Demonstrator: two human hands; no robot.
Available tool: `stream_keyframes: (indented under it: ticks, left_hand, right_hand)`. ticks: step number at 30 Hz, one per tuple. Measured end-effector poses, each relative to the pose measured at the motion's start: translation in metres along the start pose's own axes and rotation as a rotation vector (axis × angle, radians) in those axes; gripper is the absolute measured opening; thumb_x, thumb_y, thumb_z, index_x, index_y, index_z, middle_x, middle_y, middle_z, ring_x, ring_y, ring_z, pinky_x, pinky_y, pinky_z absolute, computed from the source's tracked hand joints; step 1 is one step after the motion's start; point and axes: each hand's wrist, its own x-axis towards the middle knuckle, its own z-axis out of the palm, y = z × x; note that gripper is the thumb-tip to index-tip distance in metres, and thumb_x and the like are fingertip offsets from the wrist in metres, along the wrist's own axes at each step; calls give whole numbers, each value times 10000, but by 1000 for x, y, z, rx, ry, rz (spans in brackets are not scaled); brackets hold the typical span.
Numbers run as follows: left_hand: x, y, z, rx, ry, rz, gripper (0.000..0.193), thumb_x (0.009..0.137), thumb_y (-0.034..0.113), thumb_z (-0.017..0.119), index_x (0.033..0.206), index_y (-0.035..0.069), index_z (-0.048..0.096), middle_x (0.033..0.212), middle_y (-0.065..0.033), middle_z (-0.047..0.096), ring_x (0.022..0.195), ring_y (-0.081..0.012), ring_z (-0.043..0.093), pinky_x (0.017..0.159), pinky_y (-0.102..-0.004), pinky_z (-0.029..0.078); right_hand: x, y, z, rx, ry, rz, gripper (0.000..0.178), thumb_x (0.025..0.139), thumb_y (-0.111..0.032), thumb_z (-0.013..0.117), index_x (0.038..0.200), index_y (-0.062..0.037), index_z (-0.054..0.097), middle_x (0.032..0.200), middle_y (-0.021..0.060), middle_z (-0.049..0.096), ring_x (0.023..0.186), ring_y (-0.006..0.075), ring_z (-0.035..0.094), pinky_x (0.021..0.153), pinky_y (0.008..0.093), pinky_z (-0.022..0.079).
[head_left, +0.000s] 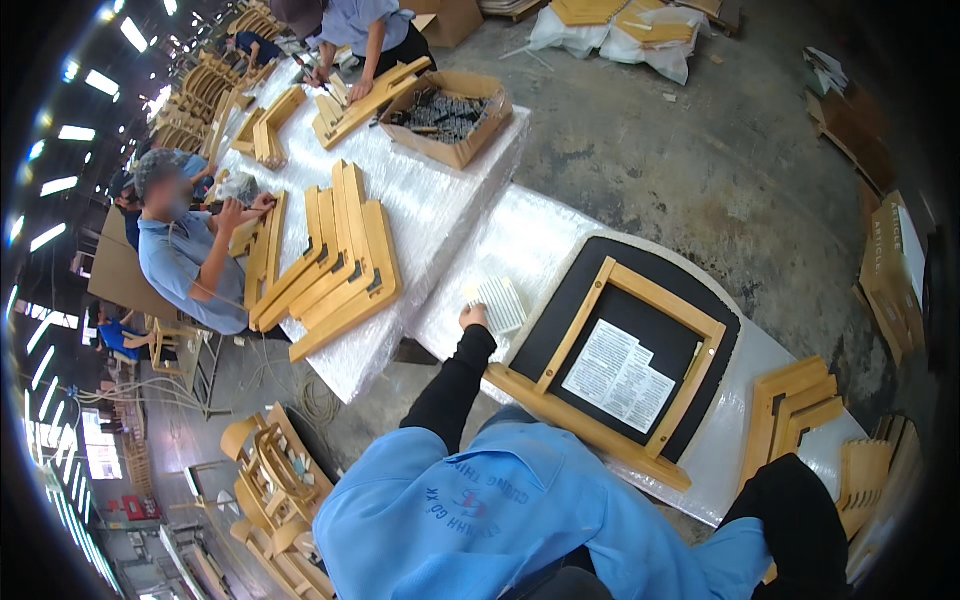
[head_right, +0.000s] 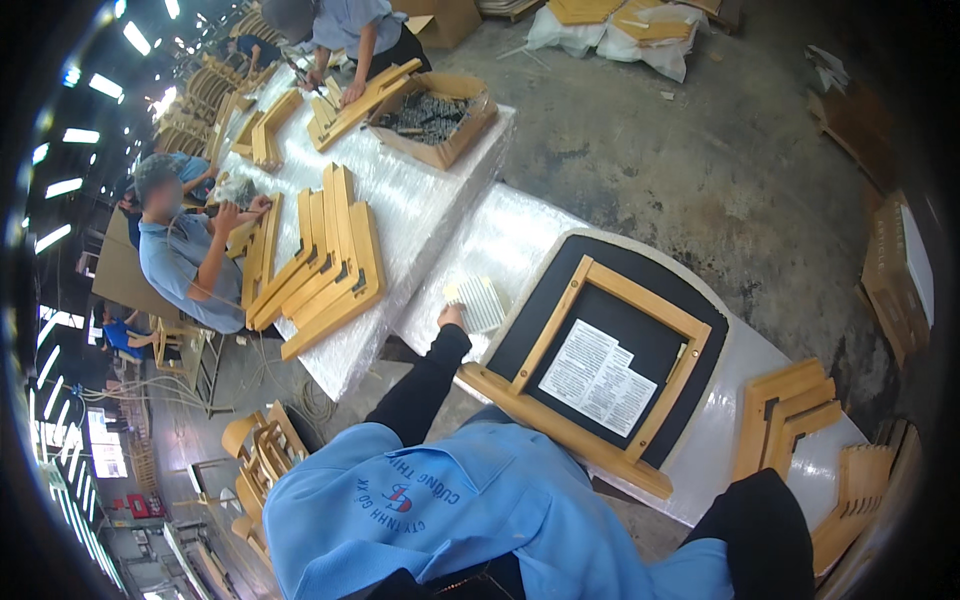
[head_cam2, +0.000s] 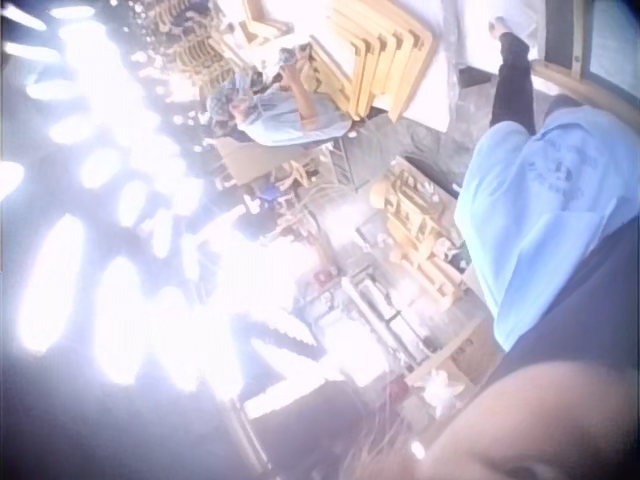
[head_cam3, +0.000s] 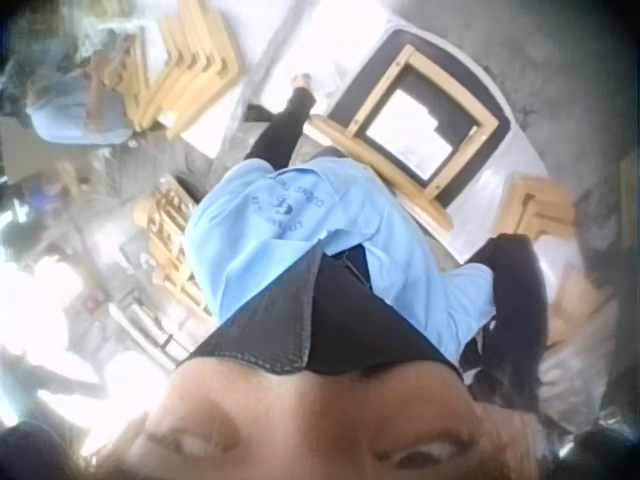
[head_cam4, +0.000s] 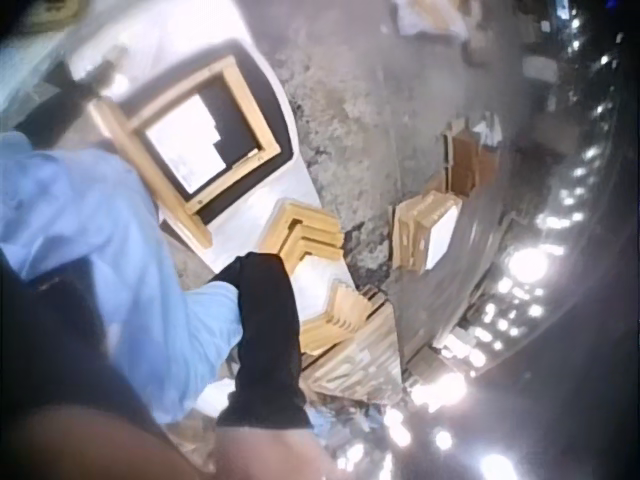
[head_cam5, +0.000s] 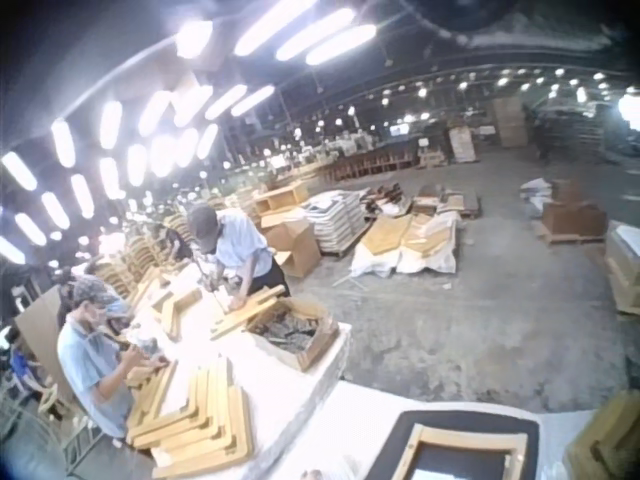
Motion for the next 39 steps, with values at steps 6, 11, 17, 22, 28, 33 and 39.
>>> stream_keyframes:
  ticks: [6,11,17,22,28,33,39]
  left_hand:
    - [-1,-10,-11,4,-124,-81,354,780,46,598,1104,-89,646,982,-160,709,821,-272,691,757,-360,539]
    - [-17,18,-9,39,-156,-331,366,803,101,598,1109,-94,643,981,-192,699,832,-296,697,751,-389,544]
    - [-7,12,-21,289,-173,-300,382,782,139,666,1085,-94,661,975,-183,708,836,-307,698,758,-394,548]
    - [38,-37,-1,444,-337,-134,377,755,144,704,1065,-69,684,962,-174,716,837,-309,701,767,-385,551]
    - [38,-27,-36,507,-251,43,411,764,93,653,1135,-83,653,1038,-215,714,940,-303,709,848,-368,540]
    - [17,-2,-19,525,-280,-53,507,752,68,653,1237,-49,560,1080,-250,678,982,-346,687,910,-373,522]
    - [9,27,-18,718,23,173,567,734,149,726,1256,28,541,1156,-249,611,1119,-372,579,993,-429,457]
  right_hand:
    - [59,-97,47,96,-250,-370,927,667,-477,778,1425,-90,411,1486,151,390,1366,328,381,1136,442,313]
    - [84,-139,65,49,-298,-524,890,685,-471,757,1416,-92,418,1472,144,402,1355,322,390,1132,440,315]
    - [102,-172,79,-19,-299,-644,845,708,-465,732,1404,-96,428,1455,135,417,1343,314,401,1127,439,316]
    - [113,-182,77,-101,-285,-666,808,727,-459,711,1395,-98,435,1441,128,430,1332,307,410,1123,438,318]
    - [121,-199,97,-81,-308,-750,764,750,-452,686,1384,-101,445,1424,119,445,1319,299,421,1118,436,320]
    - [140,-207,101,-118,-341,-784,728,769,-447,666,1374,-104,452,1409,112,457,1308,292,430,1114,435,322]
    - [151,-215,116,-122,-388,-852,685,792,-440,641,1363,-107,462,1392,103,472,1295,284,441,1109,433,323]
